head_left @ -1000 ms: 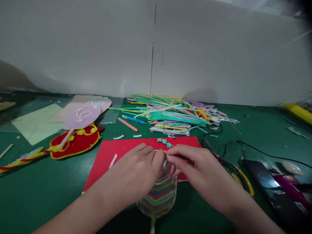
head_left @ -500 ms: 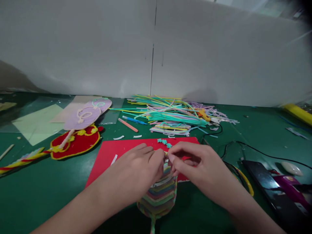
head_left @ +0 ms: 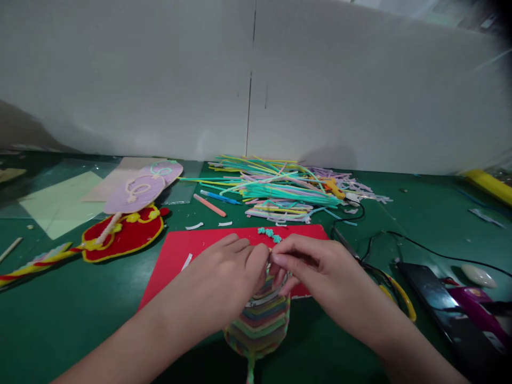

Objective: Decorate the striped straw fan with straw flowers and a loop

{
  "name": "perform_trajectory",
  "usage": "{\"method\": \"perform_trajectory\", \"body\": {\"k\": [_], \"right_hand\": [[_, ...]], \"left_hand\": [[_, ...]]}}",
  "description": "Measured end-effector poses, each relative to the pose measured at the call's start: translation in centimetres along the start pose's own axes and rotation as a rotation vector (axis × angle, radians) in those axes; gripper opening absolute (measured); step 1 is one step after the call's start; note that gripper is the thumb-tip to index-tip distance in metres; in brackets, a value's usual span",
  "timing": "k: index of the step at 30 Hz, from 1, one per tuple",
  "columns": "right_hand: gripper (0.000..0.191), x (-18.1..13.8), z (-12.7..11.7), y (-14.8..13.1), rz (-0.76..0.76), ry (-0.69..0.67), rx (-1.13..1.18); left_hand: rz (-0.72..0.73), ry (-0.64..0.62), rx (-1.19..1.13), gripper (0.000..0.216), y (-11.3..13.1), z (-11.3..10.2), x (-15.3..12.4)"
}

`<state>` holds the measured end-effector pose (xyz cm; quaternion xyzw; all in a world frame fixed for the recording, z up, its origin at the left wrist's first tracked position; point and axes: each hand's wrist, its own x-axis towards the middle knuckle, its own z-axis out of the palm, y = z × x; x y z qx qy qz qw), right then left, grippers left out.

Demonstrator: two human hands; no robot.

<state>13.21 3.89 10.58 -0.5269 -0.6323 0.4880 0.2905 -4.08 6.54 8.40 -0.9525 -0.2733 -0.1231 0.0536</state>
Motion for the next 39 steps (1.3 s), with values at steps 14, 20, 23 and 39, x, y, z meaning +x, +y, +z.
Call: {"method": "perform_trajectory", "body": {"k": [14, 20, 23, 39], "right_hand": [[0.013, -0.3, 0.1, 0.0, -0.032, 0.022, -0.004], [0.014, -0.2, 0.3, 0.0, 0.002, 0.049, 0.047], [0.012, -0.1, 0.2, 0.0, 0.01, 0.057, 0.086], [0.009, 1.1, -0.2, 0.9, 0.08, 0.151, 0.396]], "left_hand": [[0.042, 0.012, 0.068, 0.019, 0.1, 0.1, 0.0], [-0.002, 0.036, -0.056, 0.02, 0.1, -0.4, 0.2], [-0.047, 0.015, -0.151, 0.022, 0.1, -0.8, 0.3], [-0.458, 0.099, -0.885, 0.03, -2.4, 0.2, 0.6]]}}
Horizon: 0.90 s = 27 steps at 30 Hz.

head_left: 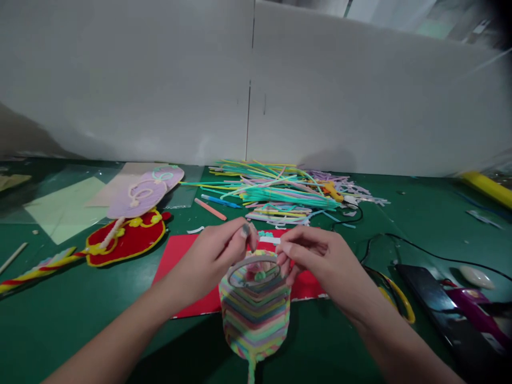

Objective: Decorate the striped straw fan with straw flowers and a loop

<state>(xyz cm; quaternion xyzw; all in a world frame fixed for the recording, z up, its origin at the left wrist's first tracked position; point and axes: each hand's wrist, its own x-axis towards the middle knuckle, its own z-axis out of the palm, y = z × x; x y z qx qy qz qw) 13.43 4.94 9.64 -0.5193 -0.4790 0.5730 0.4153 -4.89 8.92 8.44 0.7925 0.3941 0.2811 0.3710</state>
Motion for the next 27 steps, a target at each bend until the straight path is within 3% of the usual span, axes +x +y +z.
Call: {"method": "perform_trajectory", "body": {"k": [5, 12, 17, 21, 27], "right_hand": [[0.014, 0.1, 0.3, 1.3, 0.021, 0.06, 0.134], [0.018, -0.7, 1.2, 4.2, 0.079, 0.094, 0.24], [0.019, -1.8, 1.6, 4.9, 0.118, 0.098, 0.309], [0.017, -3.0, 2.0, 5.1, 0.16, 0.048, 0.35], [0.019, -4.4, 2.2, 5.9, 0.152, 0.078, 0.368]], "left_hand": [[-0.011, 0.033, -0.119, 0.03, -0.6, -0.1, 0.1], [0.02, 0.03, 0.08, 0.029, 0.0, -0.5, -0.6], [0.023, -0.029, 0.25, 0.028, 1.5, -0.9, -0.9], [0.013, -0.11, 0.293, 0.026, 3.3, -1.4, -1.0], [0.003, -0.144, 0.371, 0.025, 5.9, -2.0, -0.9]]}}
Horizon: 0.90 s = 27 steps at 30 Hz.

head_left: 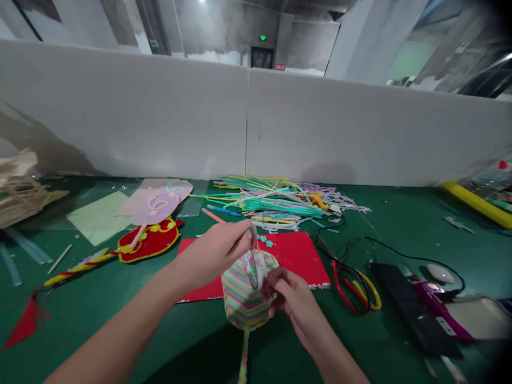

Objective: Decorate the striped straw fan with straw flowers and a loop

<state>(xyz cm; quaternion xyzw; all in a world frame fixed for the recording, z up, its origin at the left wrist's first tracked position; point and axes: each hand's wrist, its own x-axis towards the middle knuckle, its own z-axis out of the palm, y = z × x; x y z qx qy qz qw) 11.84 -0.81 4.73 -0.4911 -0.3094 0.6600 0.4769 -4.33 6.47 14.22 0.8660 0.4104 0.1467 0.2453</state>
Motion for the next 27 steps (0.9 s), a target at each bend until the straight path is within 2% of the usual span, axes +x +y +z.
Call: {"method": "perform_trajectory", "body": {"k": [3, 5, 9, 14, 20, 23, 27], "right_hand": [[0.024, -0.2, -1.1, 0.3, -0.051, -0.049, -0.178], [0.028, -0.5, -2.0, 0.1, -0.095, -0.028, -0.26], [0.027, -1.3, -2.8, -1.4, -0.222, 0.049, -0.232], [0.038, -2.5, -1.8, -3.3, -0.245, -0.071, -0.178], [0.056, -2.6, -0.1, -1.8, -0.323, 0.049, -0.286], [0.055, -2.2, 0.8, -1.1, -0.383, 0.067, -0.257], [0.039, -1.7, 1.6, -1.6, -0.337, -0.034, -0.089]], "left_hand": [[-0.005, -0.025, -0.007, 0.023, 0.9, -0.3, 0.2], [0.003, -0.027, -0.031, 0.023, 1.5, -0.3, 0.3], [0.041, -0.007, -0.06, 0.023, 2.8, -0.2, 0.7], [0.054, -0.03, -0.019, 0.025, 3.9, 0.1, 0.8], [0.096, -0.063, -0.021, 0.027, 4.3, 0.1, 0.5], [0.119, -0.075, -0.062, 0.027, 4.5, -0.6, 0.2], [0.146, -0.056, -0.128, 0.028, 4.4, -1.6, -0.2]]}}
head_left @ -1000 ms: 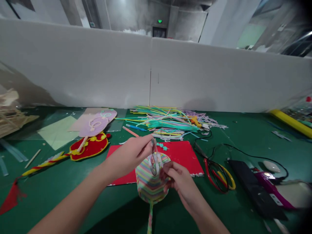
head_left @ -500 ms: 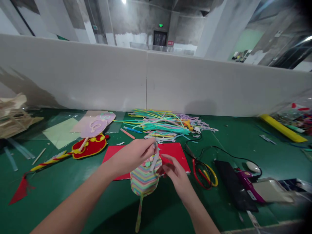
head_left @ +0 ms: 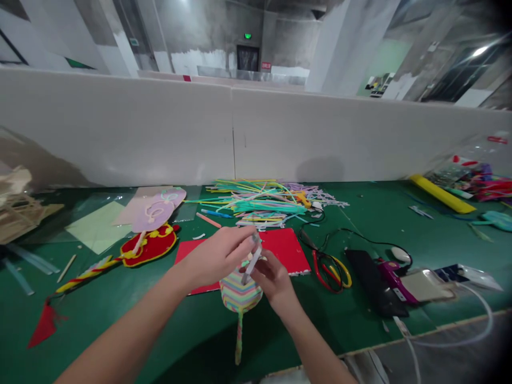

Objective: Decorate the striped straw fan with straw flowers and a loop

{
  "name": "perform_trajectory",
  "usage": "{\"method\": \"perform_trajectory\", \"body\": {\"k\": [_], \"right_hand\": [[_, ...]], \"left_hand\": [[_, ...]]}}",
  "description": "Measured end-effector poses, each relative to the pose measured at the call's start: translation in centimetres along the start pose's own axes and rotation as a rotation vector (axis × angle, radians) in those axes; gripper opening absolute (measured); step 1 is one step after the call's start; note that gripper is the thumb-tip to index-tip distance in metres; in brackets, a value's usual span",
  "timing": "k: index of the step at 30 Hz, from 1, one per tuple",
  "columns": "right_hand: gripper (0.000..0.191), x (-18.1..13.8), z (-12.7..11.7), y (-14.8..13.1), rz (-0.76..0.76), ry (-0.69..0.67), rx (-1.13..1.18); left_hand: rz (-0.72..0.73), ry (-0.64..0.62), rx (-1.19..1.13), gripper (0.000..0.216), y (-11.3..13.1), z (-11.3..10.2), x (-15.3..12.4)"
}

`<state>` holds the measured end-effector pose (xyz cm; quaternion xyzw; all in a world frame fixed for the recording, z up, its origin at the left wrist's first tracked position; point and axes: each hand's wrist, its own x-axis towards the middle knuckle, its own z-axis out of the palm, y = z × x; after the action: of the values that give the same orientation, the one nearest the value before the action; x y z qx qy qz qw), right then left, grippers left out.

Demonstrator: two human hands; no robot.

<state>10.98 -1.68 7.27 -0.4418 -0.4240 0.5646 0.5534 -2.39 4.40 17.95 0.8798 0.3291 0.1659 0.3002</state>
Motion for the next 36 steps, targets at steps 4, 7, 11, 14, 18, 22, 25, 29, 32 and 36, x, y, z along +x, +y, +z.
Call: {"method": "perform_trajectory", "body": {"k": [4, 7, 11, 14, 18, 22, 25, 29, 32, 36], "right_hand": [[0.027, 0.0, -0.3, -0.9, 0.026, -0.045, -0.043], [0.03, -0.3, -0.8, -1.1, 0.049, -0.014, -0.082], [0.032, -0.8, -1.7, -1.3, 0.074, -0.025, -0.145], [0.031, -1.4, -2.3, -2.1, 0.034, -0.024, -0.255], [0.028, -2.3, -2.9, -3.3, -0.035, 0.016, -0.442], [0.028, -3.0, -3.4, -3.7, -0.032, 0.061, -0.525], [0.028, -2.9, -3.9, -3.7, -0.013, 0.082, -0.548], [0.029, -1.5, -4.6, -3.6, 0.009, 0.087, -0.594], [0.031, 0.2, -5.0, -3.4, -0.001, 0.054, -0.619], [0.029, 2.9, -5.2, -2.8, -0.003, 0.02, -0.661]], "left_hand": [[-0.022, 0.083, -0.114, 0.035, -0.7, -0.4, -0.5], [-0.027, 0.16, -0.126, 0.036, -1.5, -0.1, -0.9], [-0.005, 0.279, 0.011, 0.037, -2.5, 0.9, -1.5], [0.039, 0.375, 0.074, 0.036, -3.0, 1.9, -1.6], [0.086, 0.503, 0.141, 0.034, -2.8, 3.3, -1.3], [0.106, 0.539, 0.231, 0.035, -2.7, 4.3, -0.9], [0.136, 0.544, 0.338, 0.035, -3.4, 4.8, -0.9], [0.096, 0.515, 0.508, 0.029, -5.0, 5.3, -0.9], [-0.022, 0.506, 0.577, 0.026, -6.2, 5.9, -0.8], [-0.197, 0.579, 0.455, 0.026, -7.6, 7.2, -0.4]]}}
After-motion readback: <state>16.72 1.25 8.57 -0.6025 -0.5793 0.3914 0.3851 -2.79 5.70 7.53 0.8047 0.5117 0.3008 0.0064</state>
